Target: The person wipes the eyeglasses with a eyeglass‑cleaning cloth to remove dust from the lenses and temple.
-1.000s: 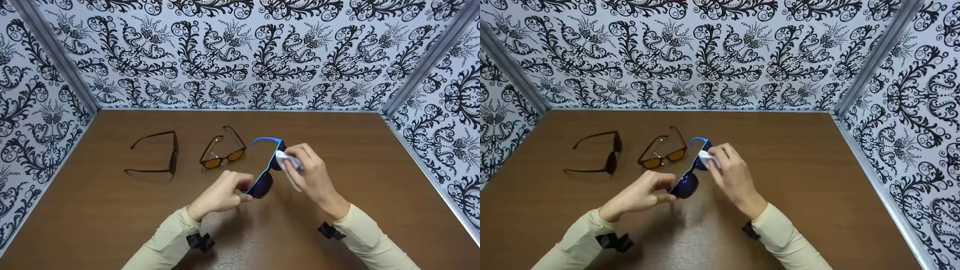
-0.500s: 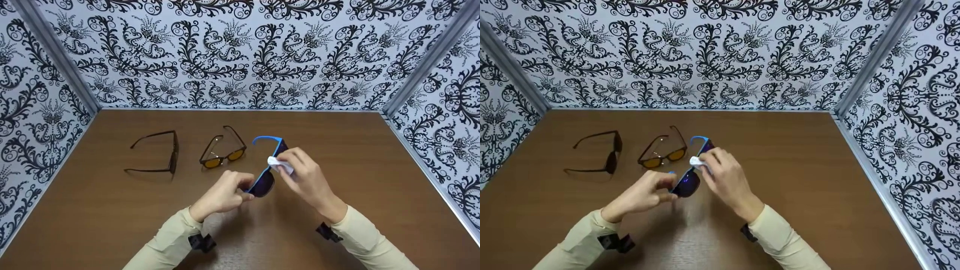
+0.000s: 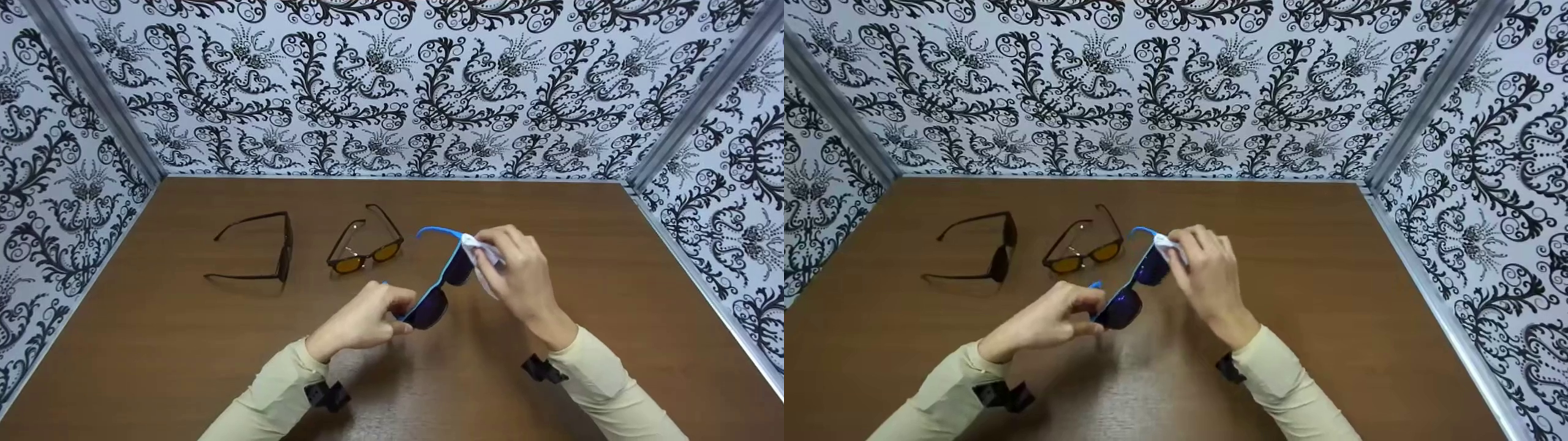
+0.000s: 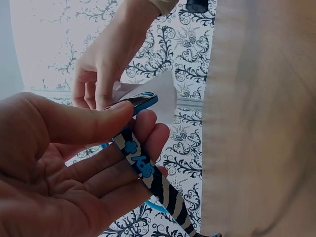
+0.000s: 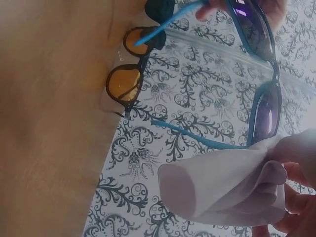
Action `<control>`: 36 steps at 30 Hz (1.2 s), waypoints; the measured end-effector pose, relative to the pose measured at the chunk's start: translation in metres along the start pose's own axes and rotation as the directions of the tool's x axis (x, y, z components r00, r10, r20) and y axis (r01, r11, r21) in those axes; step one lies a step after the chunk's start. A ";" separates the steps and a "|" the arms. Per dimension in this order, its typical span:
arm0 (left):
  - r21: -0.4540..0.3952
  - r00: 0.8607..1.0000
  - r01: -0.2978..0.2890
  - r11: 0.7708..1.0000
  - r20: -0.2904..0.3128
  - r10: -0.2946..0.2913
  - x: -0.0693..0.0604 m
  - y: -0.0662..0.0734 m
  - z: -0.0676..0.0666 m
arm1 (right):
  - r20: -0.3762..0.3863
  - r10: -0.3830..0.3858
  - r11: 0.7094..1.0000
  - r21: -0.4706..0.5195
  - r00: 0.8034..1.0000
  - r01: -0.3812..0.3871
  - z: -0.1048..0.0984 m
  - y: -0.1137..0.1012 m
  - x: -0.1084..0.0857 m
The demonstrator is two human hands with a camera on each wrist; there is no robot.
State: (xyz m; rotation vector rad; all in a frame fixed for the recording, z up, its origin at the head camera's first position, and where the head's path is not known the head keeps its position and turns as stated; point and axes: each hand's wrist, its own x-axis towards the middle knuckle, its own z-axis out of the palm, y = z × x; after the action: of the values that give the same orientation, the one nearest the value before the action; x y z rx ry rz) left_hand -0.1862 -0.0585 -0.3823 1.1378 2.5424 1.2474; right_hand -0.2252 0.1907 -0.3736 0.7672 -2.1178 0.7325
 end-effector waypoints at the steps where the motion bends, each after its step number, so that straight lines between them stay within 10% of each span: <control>1: -0.004 1.000 0.001 1.000 0.009 -0.001 0.000 0.000 0.001 | -0.003 0.009 1.000 0.003 1.000 -0.009 0.000 0.000 0.000; 17: -0.005 0.996 0.011 1.000 -0.092 -0.012 0.002 0.000 0.006 | 0.073 -0.114 0.992 0.066 0.991 0.109 0.009 -0.017 -0.016; 36: 0.020 0.999 -0.017 1.000 0.039 0.017 -0.002 0.002 0.006 | -0.003 -0.025 0.997 0.066 1.000 0.025 0.003 -0.006 -0.009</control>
State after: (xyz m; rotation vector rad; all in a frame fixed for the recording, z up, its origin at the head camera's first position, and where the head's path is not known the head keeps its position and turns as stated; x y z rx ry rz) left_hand -0.1816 -0.0549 -0.3858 1.1785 2.5281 1.1932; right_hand -0.2173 0.1867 -0.3808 0.8266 -2.0867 0.7934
